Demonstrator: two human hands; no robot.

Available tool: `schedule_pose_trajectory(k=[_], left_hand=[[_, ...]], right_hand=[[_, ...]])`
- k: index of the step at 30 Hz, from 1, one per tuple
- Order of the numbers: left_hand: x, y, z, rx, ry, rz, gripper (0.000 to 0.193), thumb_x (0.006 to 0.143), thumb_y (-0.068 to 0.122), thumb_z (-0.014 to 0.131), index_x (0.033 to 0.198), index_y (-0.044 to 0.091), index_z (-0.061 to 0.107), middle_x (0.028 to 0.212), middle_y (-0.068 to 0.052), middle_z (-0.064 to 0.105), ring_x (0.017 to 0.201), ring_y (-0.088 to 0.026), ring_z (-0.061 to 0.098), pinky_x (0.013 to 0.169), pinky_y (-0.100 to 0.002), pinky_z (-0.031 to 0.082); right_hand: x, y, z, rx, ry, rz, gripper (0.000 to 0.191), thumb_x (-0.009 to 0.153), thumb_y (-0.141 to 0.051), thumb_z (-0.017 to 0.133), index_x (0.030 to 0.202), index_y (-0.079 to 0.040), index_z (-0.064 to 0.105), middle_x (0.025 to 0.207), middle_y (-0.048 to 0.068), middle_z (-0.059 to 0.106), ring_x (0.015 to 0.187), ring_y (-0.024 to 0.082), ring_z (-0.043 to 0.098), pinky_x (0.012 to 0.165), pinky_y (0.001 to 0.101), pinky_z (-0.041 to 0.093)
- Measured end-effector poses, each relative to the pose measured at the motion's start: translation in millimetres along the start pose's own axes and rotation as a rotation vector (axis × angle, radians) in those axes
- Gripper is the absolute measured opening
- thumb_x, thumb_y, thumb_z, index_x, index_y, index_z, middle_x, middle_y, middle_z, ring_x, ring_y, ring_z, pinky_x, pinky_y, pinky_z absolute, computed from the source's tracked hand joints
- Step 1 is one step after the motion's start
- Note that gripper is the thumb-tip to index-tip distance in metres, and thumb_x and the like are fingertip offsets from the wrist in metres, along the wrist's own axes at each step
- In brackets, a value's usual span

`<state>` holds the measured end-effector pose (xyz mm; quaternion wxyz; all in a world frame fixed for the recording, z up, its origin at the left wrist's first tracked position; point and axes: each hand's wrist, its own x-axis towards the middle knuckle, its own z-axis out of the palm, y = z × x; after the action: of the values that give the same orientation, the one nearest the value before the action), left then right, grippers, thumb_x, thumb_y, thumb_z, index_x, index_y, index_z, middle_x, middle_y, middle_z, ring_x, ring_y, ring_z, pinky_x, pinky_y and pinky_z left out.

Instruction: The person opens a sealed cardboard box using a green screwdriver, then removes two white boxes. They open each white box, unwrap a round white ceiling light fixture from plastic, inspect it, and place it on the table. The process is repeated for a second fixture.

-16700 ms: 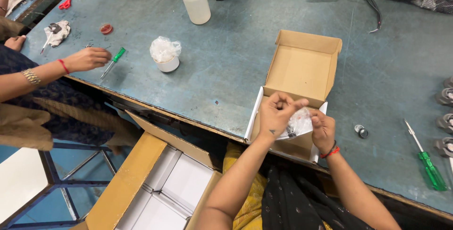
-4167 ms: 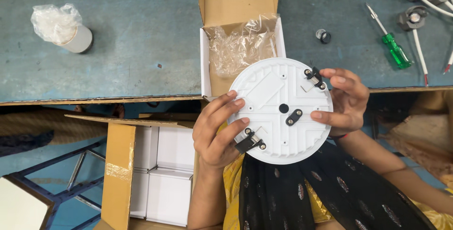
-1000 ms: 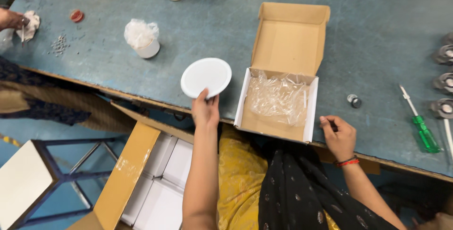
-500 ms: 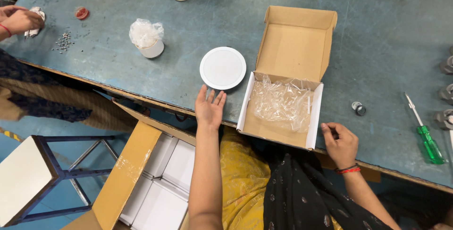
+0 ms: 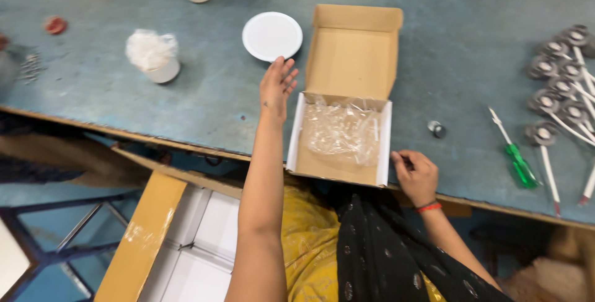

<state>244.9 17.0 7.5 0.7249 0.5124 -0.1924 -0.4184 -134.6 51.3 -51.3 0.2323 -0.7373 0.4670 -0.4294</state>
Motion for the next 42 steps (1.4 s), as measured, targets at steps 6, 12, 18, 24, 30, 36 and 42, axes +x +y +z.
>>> schedule_pose_trajectory(k=[6, 12, 18, 24, 30, 36, 42], left_hand=[[-135.8, -20.4, 37.2, 0.867, 0.003, 0.627, 0.057, 0.104, 0.043, 0.059, 0.148, 0.007, 0.052, 0.153, -0.017, 0.057, 0.14, -0.03, 0.054, 0.121, -0.047, 0.04], [-174.8, -45.2, 41.6, 1.611, -0.619, 0.272, 0.059, 0.09, 0.054, 0.059, 0.139, 0.022, 0.058, 0.158, -0.01, 0.041, 0.148, -0.036, 0.03, 0.117, -0.061, 0.019], [-168.1, -45.8, 46.6, 1.627, -0.555, 0.347, 0.053, 0.094, 0.051, 0.056, 0.139, 0.024, 0.061, 0.156, -0.007, 0.046, 0.142, -0.038, 0.041, 0.114, -0.063, 0.025], [-182.9, -17.8, 31.5, 1.49, -0.437, 0.609, 0.051, 0.095, 0.049, 0.062, 0.141, 0.027, 0.06, 0.159, -0.011, 0.046, 0.124, -0.037, 0.062, 0.116, -0.062, 0.03], [-200.5, -15.3, 10.9, 1.362, -0.309, 0.604, 0.069, 0.096, 0.051, 0.059, 0.146, 0.005, 0.055, 0.153, -0.022, 0.049, 0.123, -0.041, 0.058, 0.109, -0.049, 0.038], [-193.4, -48.1, 29.2, 1.585, -0.31, 0.656, 0.065, 0.099, 0.054, 0.055, 0.127, -0.003, 0.068, 0.124, -0.019, 0.068, 0.126, -0.037, 0.06, 0.115, -0.049, 0.035], [-196.3, -48.3, 26.4, 1.235, -0.102, 0.819, 0.033, 0.094, 0.022, 0.071, 0.117, -0.001, 0.071, 0.129, -0.02, 0.067, 0.118, -0.038, 0.063, 0.102, -0.044, 0.05]], right_hand=[[-4.8, -10.8, -6.5, -0.047, -0.04, -0.036, 0.013, 0.09, -0.014, 0.08, 0.09, -0.004, 0.073, 0.077, 0.008, 0.068, 0.062, 0.016, 0.063, 0.058, 0.0292, 0.051], [9.8, 10.7, -0.5, 0.38, -0.123, 0.326, 0.021, 0.105, -0.023, 0.067, 0.105, -0.004, 0.073, 0.091, 0.008, 0.074, 0.08, 0.015, 0.064, 0.074, 0.0274, 0.054], [100.8, 27.1, 12.5, 0.916, -0.187, 0.556, 0.06, 0.106, -0.048, 0.047, 0.143, 0.0, 0.049, 0.142, 0.017, 0.06, 0.125, 0.027, 0.061, 0.106, 0.0423, 0.05], [211.9, 10.1, 42.0, 1.081, -0.376, 0.859, 0.107, 0.081, -0.08, 0.055, 0.155, -0.005, 0.033, 0.133, 0.017, 0.057, 0.12, 0.035, 0.061, 0.107, 0.0525, 0.049], [258.7, -7.8, 33.5, 1.174, -0.477, 0.771, 0.099, 0.083, -0.079, 0.056, 0.148, -0.007, 0.035, 0.119, 0.02, 0.064, 0.108, 0.032, 0.066, 0.099, 0.0511, 0.053], [244.5, -38.9, 0.6, 1.101, -0.495, 0.304, 0.082, 0.097, -0.068, 0.069, 0.15, -0.01, 0.045, 0.135, 0.008, 0.062, 0.124, 0.021, 0.061, 0.108, 0.045, 0.049], [155.6, -77.9, -65.4, 0.775, -0.297, -0.235, 0.068, 0.099, -0.013, 0.083, 0.155, -0.008, 0.044, 0.145, 0.011, 0.06, 0.136, 0.02, 0.058, 0.12, 0.0338, 0.048]])
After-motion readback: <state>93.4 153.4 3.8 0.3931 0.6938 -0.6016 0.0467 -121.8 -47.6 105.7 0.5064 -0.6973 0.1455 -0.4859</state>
